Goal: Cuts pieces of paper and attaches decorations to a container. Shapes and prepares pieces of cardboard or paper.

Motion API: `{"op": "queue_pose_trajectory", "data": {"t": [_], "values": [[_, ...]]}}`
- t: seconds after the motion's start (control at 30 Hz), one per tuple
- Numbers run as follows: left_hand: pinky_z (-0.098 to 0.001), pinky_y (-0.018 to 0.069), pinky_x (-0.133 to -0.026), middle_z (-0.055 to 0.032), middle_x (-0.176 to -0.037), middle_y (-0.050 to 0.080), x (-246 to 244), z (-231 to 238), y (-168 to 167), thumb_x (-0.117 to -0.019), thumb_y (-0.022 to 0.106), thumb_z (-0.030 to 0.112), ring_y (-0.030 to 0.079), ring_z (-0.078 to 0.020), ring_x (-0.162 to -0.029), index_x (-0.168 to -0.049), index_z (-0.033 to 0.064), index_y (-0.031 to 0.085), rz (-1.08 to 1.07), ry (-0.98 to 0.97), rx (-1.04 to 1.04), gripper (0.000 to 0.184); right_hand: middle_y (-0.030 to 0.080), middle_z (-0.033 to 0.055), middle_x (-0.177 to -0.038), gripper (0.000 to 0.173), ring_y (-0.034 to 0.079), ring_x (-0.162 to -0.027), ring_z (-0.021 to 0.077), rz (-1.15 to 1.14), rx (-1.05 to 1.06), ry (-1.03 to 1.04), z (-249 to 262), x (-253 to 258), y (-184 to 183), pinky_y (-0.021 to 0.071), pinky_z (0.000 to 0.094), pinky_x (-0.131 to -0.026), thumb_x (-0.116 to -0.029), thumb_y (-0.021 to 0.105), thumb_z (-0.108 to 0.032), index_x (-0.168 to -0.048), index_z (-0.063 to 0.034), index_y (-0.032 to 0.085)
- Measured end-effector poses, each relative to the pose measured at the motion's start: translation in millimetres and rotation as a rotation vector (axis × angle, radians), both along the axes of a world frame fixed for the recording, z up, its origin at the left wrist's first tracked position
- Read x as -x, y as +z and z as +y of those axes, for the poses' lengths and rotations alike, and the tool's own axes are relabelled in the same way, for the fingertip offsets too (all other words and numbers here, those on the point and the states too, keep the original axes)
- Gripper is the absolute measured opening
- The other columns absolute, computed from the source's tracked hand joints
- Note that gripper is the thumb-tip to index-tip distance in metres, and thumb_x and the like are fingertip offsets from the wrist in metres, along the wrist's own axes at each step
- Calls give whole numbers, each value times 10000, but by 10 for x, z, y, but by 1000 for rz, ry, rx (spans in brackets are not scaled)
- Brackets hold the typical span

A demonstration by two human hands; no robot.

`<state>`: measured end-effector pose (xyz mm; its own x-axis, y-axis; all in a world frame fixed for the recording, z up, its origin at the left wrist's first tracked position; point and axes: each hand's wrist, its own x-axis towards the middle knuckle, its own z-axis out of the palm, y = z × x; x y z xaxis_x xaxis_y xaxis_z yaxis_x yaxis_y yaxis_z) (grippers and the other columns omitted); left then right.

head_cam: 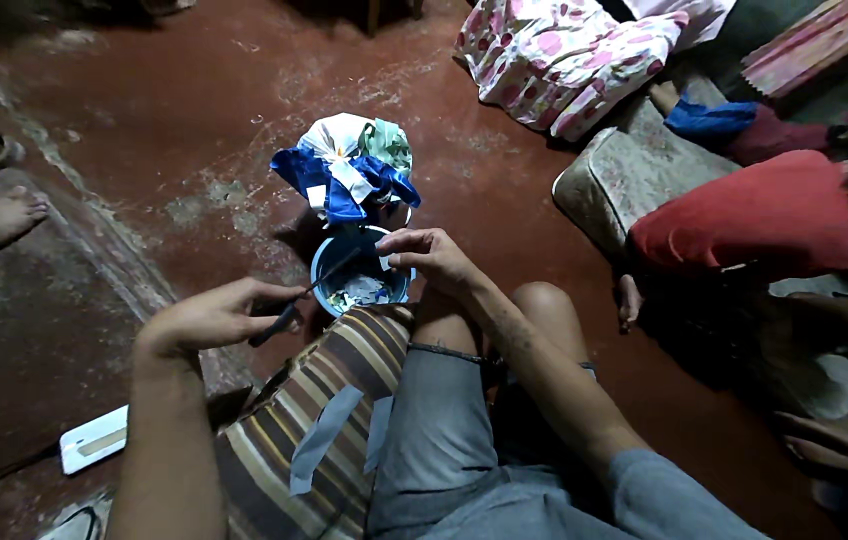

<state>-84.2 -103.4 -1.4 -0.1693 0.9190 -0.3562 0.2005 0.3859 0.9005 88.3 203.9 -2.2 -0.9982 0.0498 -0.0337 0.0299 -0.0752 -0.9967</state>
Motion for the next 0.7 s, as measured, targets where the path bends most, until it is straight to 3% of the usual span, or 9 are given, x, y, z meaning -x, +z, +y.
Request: {"op": "queue_pose_trajectory", "data": {"t": [0.1,0.27,0.43,0.7], "values": [[-282,595,-792,-44,-1028,753,-83,88,8,-932,640,98,717,-139,-874,-1355,120,665,-20,-65,-7,424,670,85,-1239,252,649,-859,107,8,3,-5,-15,4,-17,572,261,-733,-938,608,19,-1165,18,717],[-266,588,-760,-12,-1034,752,-136,198,-47,-941,671,148,705,-100,-853,-1344,139,676,15,-103,-20,403,672,105,-1226,268,641,-839,127,40,-24,63,-4,-10,-106,573,275,-727,-932,630,33,-1186,31,712],[-239,583,-743,-8,-1011,748,-197,252,2,-934,674,102,696,-74,-835,-1347,111,667,-12,-83,-23,413,679,111,-1214,255,663,-897,128,17,-37,143,-22,67,-85,584,282,-761,-898,656,45,-1144,33,723],[-246,599,-742,-38,-1003,753,-197,290,-68,-953,647,99,715,-108,-840,-1394,80,625,-97,-145,-97,441,685,97,-1204,270,656,-847,114,5,-37,189,-10,60,-98,575,270,-699,-869,659,76,-1125,23,726]]}}
